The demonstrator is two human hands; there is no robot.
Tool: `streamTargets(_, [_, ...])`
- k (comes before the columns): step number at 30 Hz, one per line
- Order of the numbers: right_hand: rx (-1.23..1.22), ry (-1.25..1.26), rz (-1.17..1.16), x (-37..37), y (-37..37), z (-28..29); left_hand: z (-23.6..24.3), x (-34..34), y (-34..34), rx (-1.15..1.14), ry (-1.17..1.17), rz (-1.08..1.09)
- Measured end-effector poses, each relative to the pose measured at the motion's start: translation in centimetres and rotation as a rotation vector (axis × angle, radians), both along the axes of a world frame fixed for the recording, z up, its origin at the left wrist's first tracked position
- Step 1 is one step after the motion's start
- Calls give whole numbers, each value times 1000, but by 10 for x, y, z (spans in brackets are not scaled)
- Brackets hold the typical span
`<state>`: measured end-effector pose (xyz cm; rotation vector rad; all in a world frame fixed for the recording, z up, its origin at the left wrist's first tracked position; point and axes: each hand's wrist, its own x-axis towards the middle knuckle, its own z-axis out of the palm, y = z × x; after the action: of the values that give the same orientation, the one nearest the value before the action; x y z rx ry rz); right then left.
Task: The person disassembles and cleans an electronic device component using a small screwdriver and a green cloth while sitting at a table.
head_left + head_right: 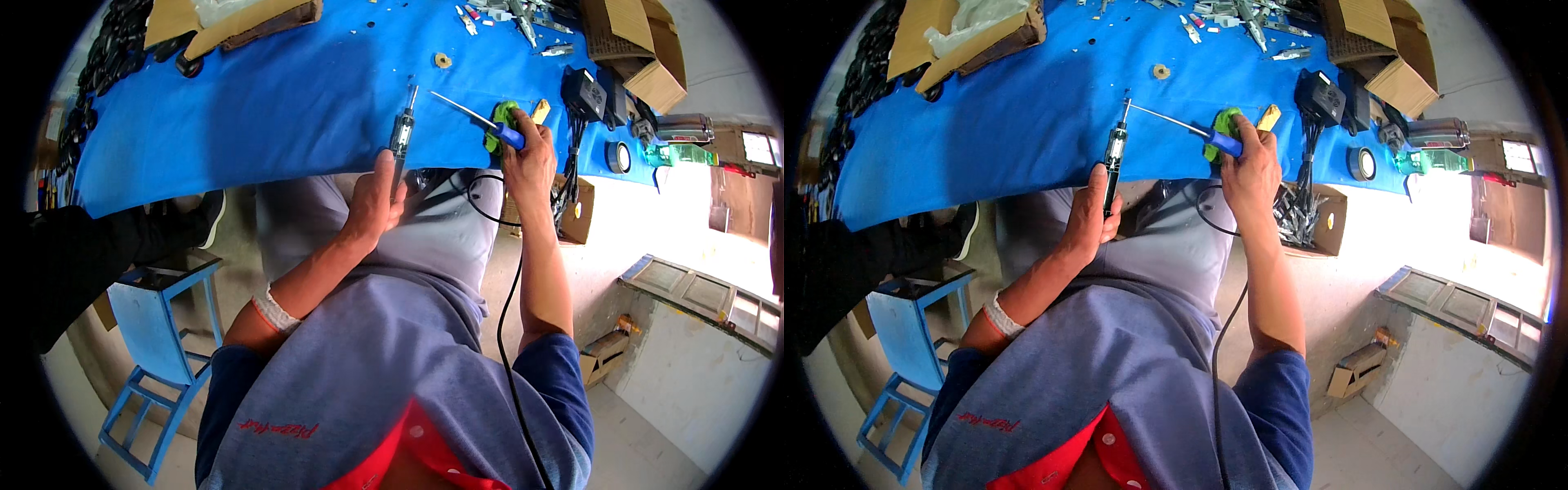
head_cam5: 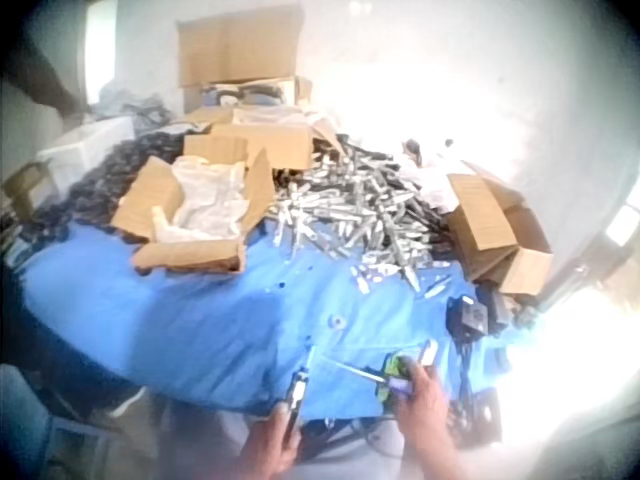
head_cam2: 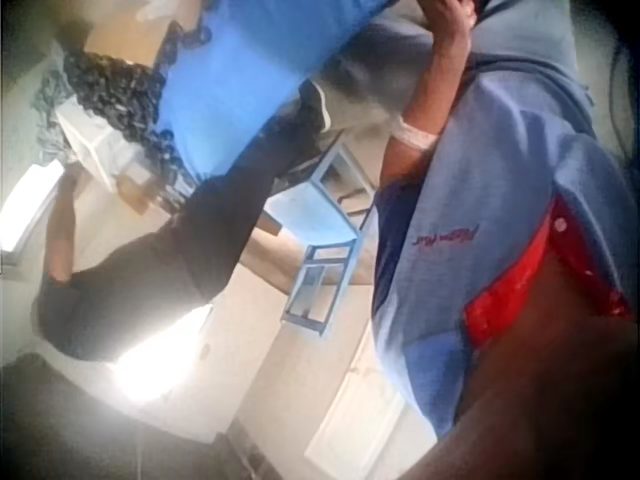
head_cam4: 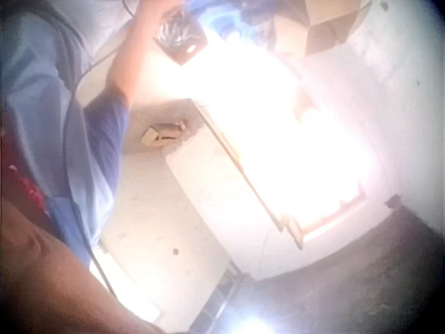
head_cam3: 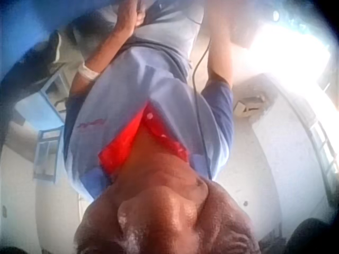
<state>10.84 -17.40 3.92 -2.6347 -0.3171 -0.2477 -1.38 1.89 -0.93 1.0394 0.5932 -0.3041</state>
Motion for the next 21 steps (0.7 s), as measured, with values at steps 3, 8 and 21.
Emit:
streamTargets(3, [5, -66, -4, 2, 0, -1, -3, -3, 1, -26, 1, 5])
streamTargets(8, [723, 150, -35, -13, -4, 13, -1, -4, 3, -29, 12, -14])
streamTargets(21, [752, 370, 179, -87, 69, 24, 17, -11, -29, 378, -490, -81])
